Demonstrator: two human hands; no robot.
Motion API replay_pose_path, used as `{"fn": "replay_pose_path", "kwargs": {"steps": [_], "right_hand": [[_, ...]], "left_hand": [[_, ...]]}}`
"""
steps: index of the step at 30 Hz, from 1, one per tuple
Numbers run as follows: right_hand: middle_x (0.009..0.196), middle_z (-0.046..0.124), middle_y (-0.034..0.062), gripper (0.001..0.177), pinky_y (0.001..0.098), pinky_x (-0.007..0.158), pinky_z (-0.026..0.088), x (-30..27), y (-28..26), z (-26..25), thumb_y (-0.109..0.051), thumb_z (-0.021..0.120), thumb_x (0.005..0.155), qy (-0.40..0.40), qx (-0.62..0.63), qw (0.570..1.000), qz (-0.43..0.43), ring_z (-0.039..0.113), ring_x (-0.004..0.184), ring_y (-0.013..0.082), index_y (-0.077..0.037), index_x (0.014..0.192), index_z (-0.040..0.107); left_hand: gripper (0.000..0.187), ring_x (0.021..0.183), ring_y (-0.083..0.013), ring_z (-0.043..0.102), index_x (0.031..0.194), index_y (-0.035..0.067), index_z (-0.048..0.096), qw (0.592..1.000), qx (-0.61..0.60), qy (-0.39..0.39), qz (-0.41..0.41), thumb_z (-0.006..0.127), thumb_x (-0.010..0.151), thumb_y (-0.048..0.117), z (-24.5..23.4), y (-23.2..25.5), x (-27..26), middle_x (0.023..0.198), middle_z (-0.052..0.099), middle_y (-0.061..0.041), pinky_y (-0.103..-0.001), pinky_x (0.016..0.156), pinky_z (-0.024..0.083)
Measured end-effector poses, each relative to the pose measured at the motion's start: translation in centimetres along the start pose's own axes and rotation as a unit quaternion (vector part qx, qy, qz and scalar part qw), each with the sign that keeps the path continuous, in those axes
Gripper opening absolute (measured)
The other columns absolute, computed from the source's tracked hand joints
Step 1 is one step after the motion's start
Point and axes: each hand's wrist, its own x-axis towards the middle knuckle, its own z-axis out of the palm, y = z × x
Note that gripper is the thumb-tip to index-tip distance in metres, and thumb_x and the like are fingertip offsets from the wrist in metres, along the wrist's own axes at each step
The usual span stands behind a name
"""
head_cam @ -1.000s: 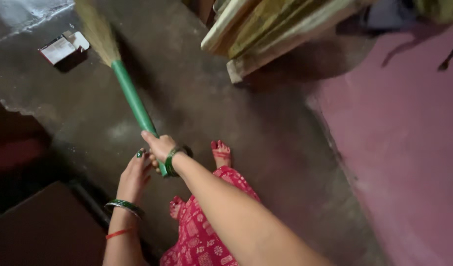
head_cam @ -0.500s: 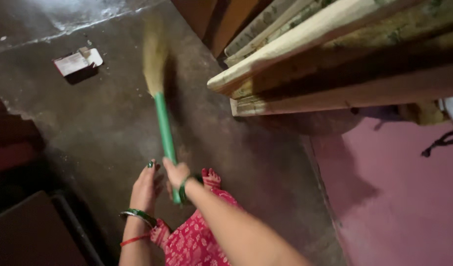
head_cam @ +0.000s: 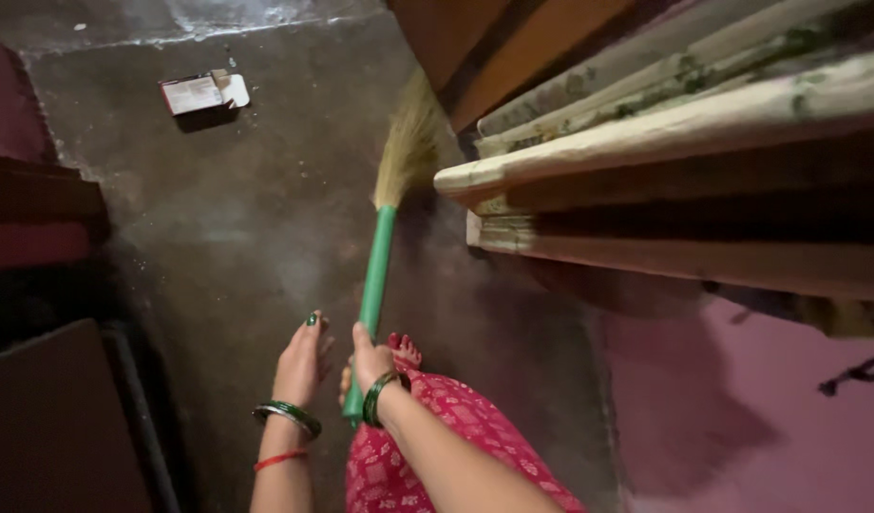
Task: The person sweeps the floor using a broom, moving dust and small pieces of debris across the floor and around furniture.
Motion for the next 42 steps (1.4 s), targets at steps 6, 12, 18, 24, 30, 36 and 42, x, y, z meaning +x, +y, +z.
{"fn": "replay_pose_path", "kwargs": {"steps": [6, 12, 18, 24, 30, 36, 42], "right_hand": [[0.056, 0.054, 0.0095, 0.057, 0.0443, 0.037, 0.05, 6.3, -2.8, 0.1, -0.061, 0.059, 0.095, -0.125, -0.039, 0.99, -0.044, 0.055, 0.039, 0.0237, -0.006, 0.081, 0.056], [0.061, 0.061, 0.0059, 0.063, 0.0401, 0.042, 0.052, 6.0, -8.6, -2.3, -0.069, 0.059, 0.094, -0.173, -0.169, 0.967, -0.077, 0.06, 0.045, 0.0186, -0.008, 0.082, 0.063], [0.096, 0.071, 0.0272, 0.055, 0.052, 0.078, 0.055, 2.6, 2.8, -6.9, -0.059, 0.056, 0.096, 0.087, -0.46, 0.818, -0.334, 0.069, 0.094, 0.0445, -0.004, 0.1, 0.066], [0.1, 0.073, 0.0266, 0.036, 0.0516, 0.081, 0.057, -3.3, 14.9, -16.0, -0.037, 0.051, 0.099, -0.05, -0.574, 0.758, -0.304, 0.073, 0.096, 0.0412, -0.007, 0.111, 0.064], [0.108, 0.069, 0.0286, 0.049, 0.0541, 0.089, 0.052, -3.7, 21.1, -22.0, -0.048, 0.05, 0.099, -0.106, -0.705, 0.667, -0.217, 0.067, 0.103, 0.0444, -0.005, 0.116, 0.068], [0.105, 0.073, 0.0293, 0.052, 0.0481, 0.089, 0.058, 5.8, 17.8, -18.7, -0.049, 0.061, 0.092, -0.041, -0.726, 0.638, -0.256, 0.072, 0.103, 0.0411, -0.001, 0.105, 0.076], [0.1, 0.071, 0.0311, 0.07, 0.0497, 0.081, 0.057, 7.5, 11.6, -14.4, -0.065, 0.048, 0.094, 0.011, -0.628, 0.716, -0.303, 0.07, 0.1, 0.0441, 0.001, 0.107, 0.069]], "left_hand": [[0.065, 0.126, -0.0226, 0.061, 0.148, 0.015, 0.054, 0.999, -0.022, -0.002, 0.034, 0.052, 0.096, 0.055, -0.4, -2.4, 2.2, 0.146, 0.059, -0.002, -0.034, 0.091, 0.051], [0.062, 0.12, -0.0207, 0.065, 0.15, 0.016, 0.052, 0.996, -0.032, -0.016, 0.08, 0.049, 0.099, 0.052, 0.8, -4.0, 0.1, 0.141, 0.062, -0.002, -0.035, 0.093, 0.052], [0.069, 0.103, -0.0172, 0.061, 0.16, 0.016, 0.03, 0.983, -0.094, -0.055, 0.145, 0.047, 0.101, 0.048, 6.5, -9.7, -3.4, 0.124, 0.064, -0.008, -0.036, 0.088, 0.051], [0.073, 0.105, -0.0239, 0.061, 0.157, 0.003, 0.036, 0.97, -0.214, 0.048, 0.101, 0.05, 0.101, 0.048, 9.0, -20.9, -12.2, 0.122, 0.061, -0.016, -0.04, 0.088, 0.052], [0.084, 0.123, -0.0174, 0.056, 0.164, 0.015, 0.019, 0.935, -0.331, 0.127, 0.027, 0.053, 0.096, 0.052, 10.9, -33.2, -16.7, 0.138, 0.054, -0.006, -0.035, 0.101, 0.047], [0.087, 0.116, -0.0269, 0.058, 0.161, 0.014, 0.027, 0.931, -0.351, 0.091, 0.048, 0.059, 0.091, 0.054, 11.6, -30.8, -7.8, 0.131, 0.056, -0.015, -0.042, 0.094, 0.052], [0.081, 0.135, -0.0194, 0.044, 0.166, 0.022, 0.02, 0.96, -0.241, 0.086, 0.117, 0.044, 0.098, 0.058, 12.2, -25.9, -5.3, 0.151, 0.043, -0.005, -0.038, 0.104, 0.038]]}}
